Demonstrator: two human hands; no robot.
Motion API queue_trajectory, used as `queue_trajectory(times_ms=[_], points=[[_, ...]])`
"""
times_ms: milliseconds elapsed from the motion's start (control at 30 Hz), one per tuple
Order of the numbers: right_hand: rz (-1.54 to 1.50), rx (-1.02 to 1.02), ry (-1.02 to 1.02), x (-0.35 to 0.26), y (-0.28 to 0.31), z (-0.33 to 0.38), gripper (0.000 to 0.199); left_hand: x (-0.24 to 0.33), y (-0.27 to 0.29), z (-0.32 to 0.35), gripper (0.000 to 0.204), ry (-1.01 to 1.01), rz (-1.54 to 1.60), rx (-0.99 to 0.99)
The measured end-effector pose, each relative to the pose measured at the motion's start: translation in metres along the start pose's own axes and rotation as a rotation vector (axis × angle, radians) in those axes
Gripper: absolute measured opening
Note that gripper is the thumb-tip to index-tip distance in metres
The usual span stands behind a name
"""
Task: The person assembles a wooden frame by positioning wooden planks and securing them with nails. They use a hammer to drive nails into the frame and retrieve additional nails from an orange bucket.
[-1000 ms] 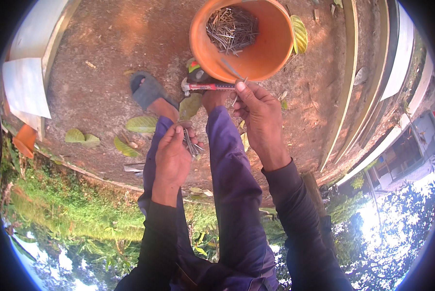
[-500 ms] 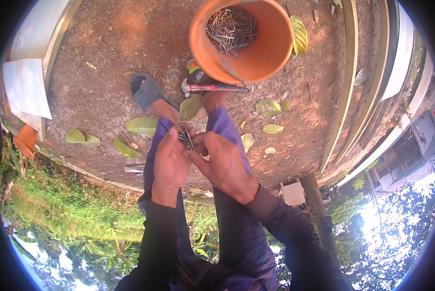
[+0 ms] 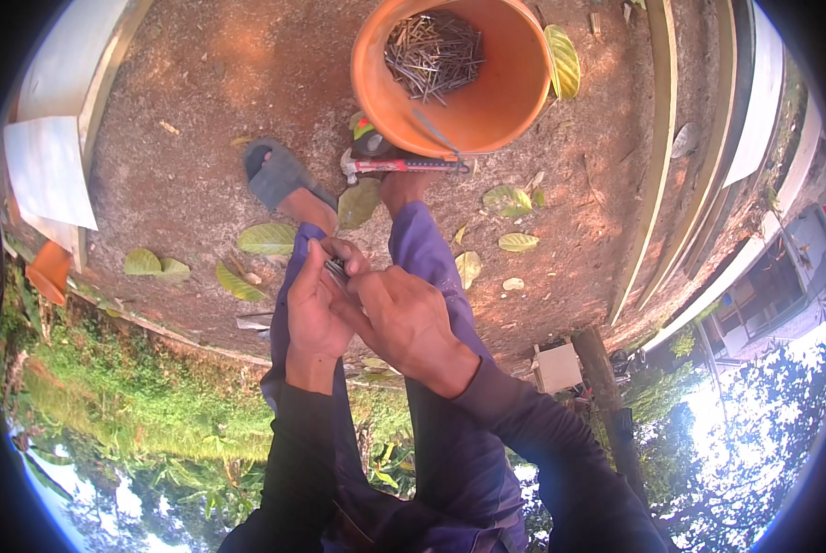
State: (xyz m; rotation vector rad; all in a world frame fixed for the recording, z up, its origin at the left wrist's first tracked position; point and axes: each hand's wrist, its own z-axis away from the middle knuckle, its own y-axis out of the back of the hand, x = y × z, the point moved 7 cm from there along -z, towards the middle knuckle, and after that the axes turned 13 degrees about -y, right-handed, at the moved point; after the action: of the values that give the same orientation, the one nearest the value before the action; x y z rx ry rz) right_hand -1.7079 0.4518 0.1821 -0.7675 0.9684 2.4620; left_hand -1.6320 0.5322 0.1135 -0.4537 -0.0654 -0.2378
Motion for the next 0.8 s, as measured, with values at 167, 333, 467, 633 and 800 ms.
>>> queue_trajectory(times_ms=[167, 333, 467, 633, 800], points=[[0.007, -0.024, 0.016, -0.001, -0.001, 0.004, 0.027, 0.000, -0.003, 0.000, 0.046, -0.012, 0.062, -0.009], [-0.041, -0.009, 0.027, 0.000, 0.003, 0.003, 0.023, -0.001, -0.006, -0.002, 0.047, -0.030, 0.089, -0.043], [-0.118, 0.019, -0.075, 0.013, 0.016, -0.009, 0.020, 0.000, -0.004, -0.003, 0.044, -0.044, 0.036, 0.015], [-0.084, 0.093, -0.247, 0.054, 0.038, -0.044, 0.017, 0.000, 0.002, -0.005, 0.033, -0.080, -0.037, 0.061], [-0.087, 0.196, -0.288, 0.096, 0.052, -0.082, 0.020, -0.003, 0.005, -0.006, 0.020, -0.075, -0.150, 0.031]])
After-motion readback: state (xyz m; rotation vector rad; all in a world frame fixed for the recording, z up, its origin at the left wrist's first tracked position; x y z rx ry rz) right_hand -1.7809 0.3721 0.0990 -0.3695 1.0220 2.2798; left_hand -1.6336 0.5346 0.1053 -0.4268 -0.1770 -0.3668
